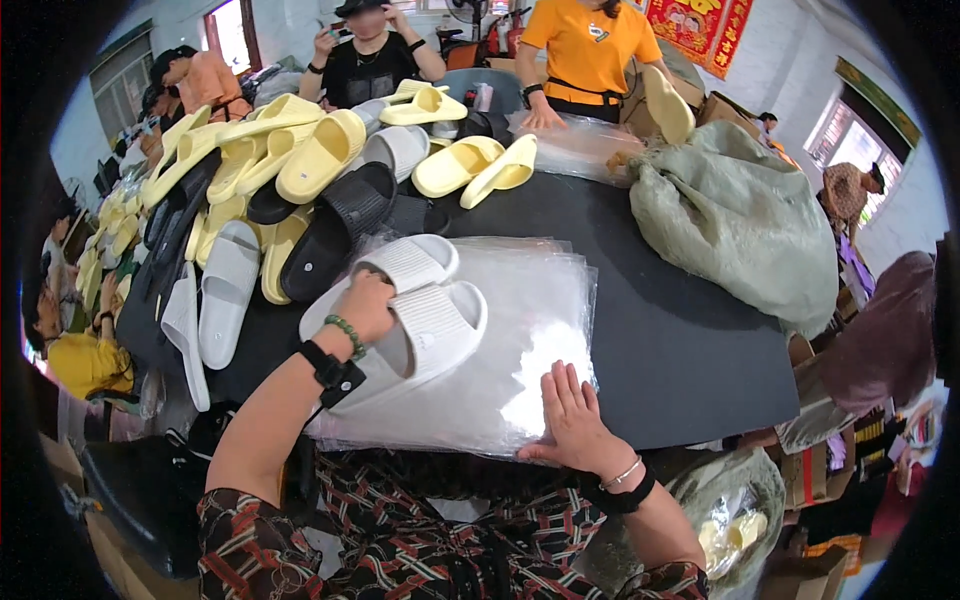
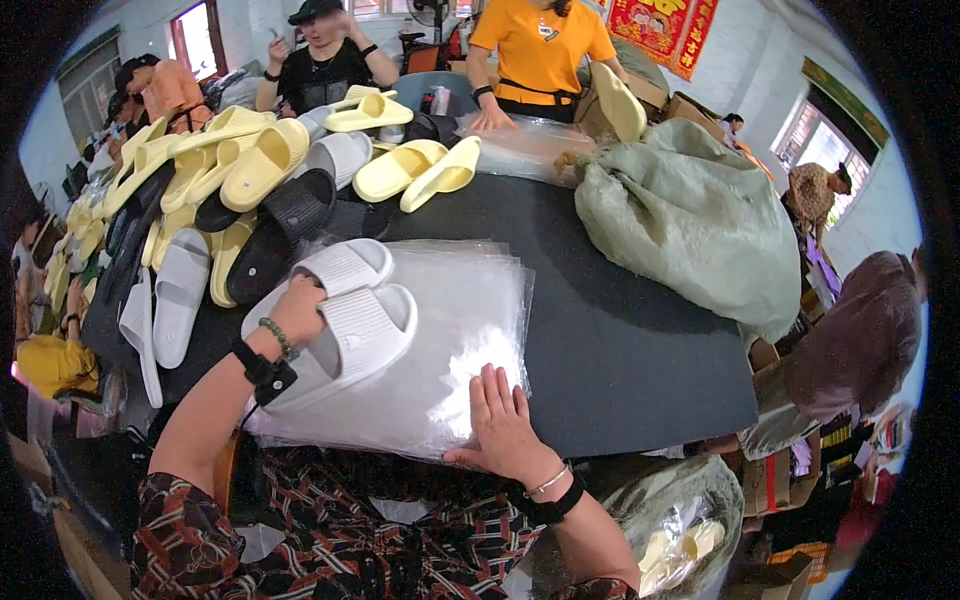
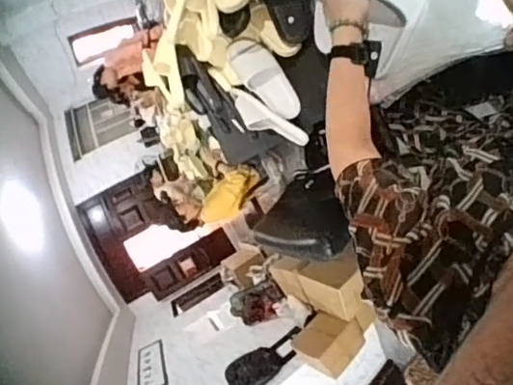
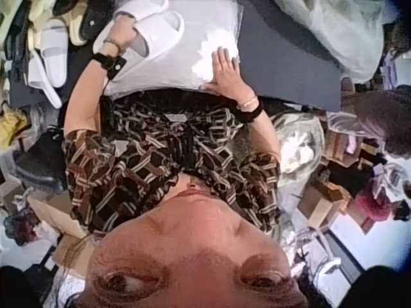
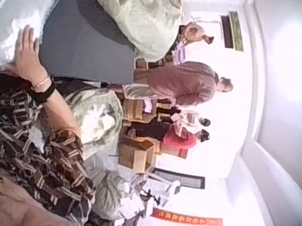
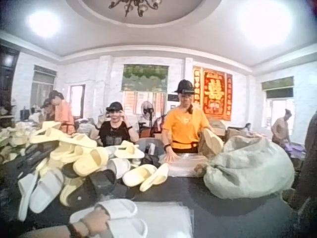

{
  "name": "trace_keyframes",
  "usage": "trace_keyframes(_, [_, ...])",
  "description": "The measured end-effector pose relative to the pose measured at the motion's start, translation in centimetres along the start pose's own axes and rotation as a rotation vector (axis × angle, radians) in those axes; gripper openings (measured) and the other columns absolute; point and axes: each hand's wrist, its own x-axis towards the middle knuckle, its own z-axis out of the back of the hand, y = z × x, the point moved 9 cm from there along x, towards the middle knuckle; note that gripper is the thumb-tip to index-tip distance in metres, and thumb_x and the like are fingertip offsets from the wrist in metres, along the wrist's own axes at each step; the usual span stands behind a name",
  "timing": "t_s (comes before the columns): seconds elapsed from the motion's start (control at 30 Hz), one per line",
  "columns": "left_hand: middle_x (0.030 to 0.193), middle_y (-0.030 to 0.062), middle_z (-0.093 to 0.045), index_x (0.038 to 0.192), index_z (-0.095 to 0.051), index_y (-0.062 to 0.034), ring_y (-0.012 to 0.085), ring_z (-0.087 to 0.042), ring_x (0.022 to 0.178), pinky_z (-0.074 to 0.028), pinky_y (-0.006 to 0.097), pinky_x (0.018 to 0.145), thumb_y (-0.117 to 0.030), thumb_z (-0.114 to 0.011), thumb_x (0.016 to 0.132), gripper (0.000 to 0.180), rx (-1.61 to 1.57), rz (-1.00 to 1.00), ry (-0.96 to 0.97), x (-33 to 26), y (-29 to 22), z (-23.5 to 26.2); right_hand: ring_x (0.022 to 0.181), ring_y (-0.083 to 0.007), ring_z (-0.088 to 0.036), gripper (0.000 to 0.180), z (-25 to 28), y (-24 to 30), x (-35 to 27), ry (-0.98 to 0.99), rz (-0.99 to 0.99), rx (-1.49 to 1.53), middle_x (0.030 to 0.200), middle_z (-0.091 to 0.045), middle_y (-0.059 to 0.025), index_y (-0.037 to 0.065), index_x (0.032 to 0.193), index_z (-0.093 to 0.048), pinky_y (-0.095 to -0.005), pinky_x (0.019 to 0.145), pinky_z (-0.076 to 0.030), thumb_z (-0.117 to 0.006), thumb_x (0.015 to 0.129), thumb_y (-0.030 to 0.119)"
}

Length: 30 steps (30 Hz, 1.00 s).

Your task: The recorder is shown packing various pairs of slide sandals into plastic bags in a factory or workshop setting.

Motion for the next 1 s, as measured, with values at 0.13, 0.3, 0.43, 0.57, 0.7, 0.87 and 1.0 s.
trace_keyframes(0.13, [0.111, 0.021, -0.064, 0.09, -0.071, -0.0023, 0.0396, -0.054, 0.112, -0.048, 0.047, 0.096, -0.013, -0.061, 0.077, 0.02, 0.057, 0.08, 0.029, -0.7, 3.2, -0.1, 0.146, -0.0512, -0.011, 0.121, 0.0, -0.1, 0.1, 0.03, -0.019, 0.03, 0.154, -0.012, -0.0376, -0.012, 0.148, -0.016, -0.0631, 0.113, -0.018, -0.066, 0.074, 0.071])
trace_keyframes(0.3, [0.109, 0.0213, -0.064, 0.09, -0.071, -0.0015, 0.0409, -0.054, 0.111, -0.049, 0.047, 0.094, -0.012, -0.062, 0.078, 0.019, 0.035, 0.072, -0.036, -2.2, 4.8, 1.0, 0.146, -0.0501, -0.009, 0.12, 0.4, 0.3, 0.2, 0.009, -0.007, 0.048, 0.155, -0.012, -0.0371, -0.012, 0.148, -0.016, -0.0625, 0.114, -0.018, -0.065, 0.076, 0.071])
trace_keyframes(0.43, [0.11, 0.022, -0.063, 0.09, -0.071, -0.0004, 0.0417, -0.052, 0.113, -0.049, 0.047, 0.094, -0.005, -0.059, 0.075, 0.02, 0.045, 0.034, -0.012, -3.0, 1.7, 2.9, 0.147, -0.0487, -0.008, 0.122, 0.0, -0.3, 0.2, 0.035, -0.028, 0.031, 0.155, -0.011, -0.0363, -0.012, 0.149, -0.014, -0.0618, 0.115, -0.016, -0.064, 0.076, 0.072])
trace_keyframes(0.57, [0.106, 0.0218, -0.064, 0.089, -0.073, -0.0018, 0.0413, -0.053, 0.108, -0.046, 0.046, 0.094, -0.007, -0.063, 0.073, 0.02, -0.066, -0.26, -0.175, -4.5, -6.5, 6.5, 0.148, -0.0473, -0.006, 0.125, -0.1, -0.2, 0.1, 0.068, -0.041, 0.045, 0.156, -0.008, -0.0355, -0.012, 0.15, -0.011, -0.0606, 0.116, -0.014, -0.065, 0.074, 0.073])
trace_keyframes(0.7, [0.106, 0.0192, -0.064, 0.087, -0.074, -0.0043, 0.0386, -0.053, 0.106, -0.042, 0.045, 0.097, -0.012, -0.066, 0.073, 0.018, -0.273, -0.459, -0.139, -5.6, -13.9, 6.2, 0.148, -0.0467, -0.005, 0.127, -0.1, -0.4, -0.1, 0.054, -0.041, 0.059, 0.157, -0.007, -0.0355, -0.012, 0.15, -0.011, -0.0604, 0.116, -0.013, -0.066, 0.073, 0.073])
trace_keyframes(0.87, [0.107, 0.0148, -0.064, 0.085, -0.074, -0.0043, 0.0367, -0.052, 0.11, -0.048, 0.047, 0.088, -0.015, -0.068, 0.071, 0.019, -0.136, -0.285, 0.013, -6.8, -12.9, -0.8, 0.148, -0.0457, -0.003, 0.128, -0.7, -0.1, 0.1, 0.086, -0.048, 0.066, 0.158, -0.006, -0.0337, -0.011, 0.15, -0.01, -0.0588, 0.117, -0.012, -0.069, 0.072, 0.071])
trace_keyframes(1.0, [0.109, 0.0129, -0.063, 0.084, -0.073, -0.0048, 0.0369, -0.052, 0.111, -0.051, 0.047, 0.084, -0.014, -0.067, 0.07, 0.018, -0.122, -0.27, 0.034, -6.9, -11.2, -0.9, 0.148, -0.0457, -0.003, 0.128, -0.2, 0.1, 0.2, 0.104, -0.046, 0.067, 0.158, -0.006, -0.0334, -0.01, 0.15, -0.01, -0.058, 0.118, -0.011, -0.07, 0.072, 0.07])
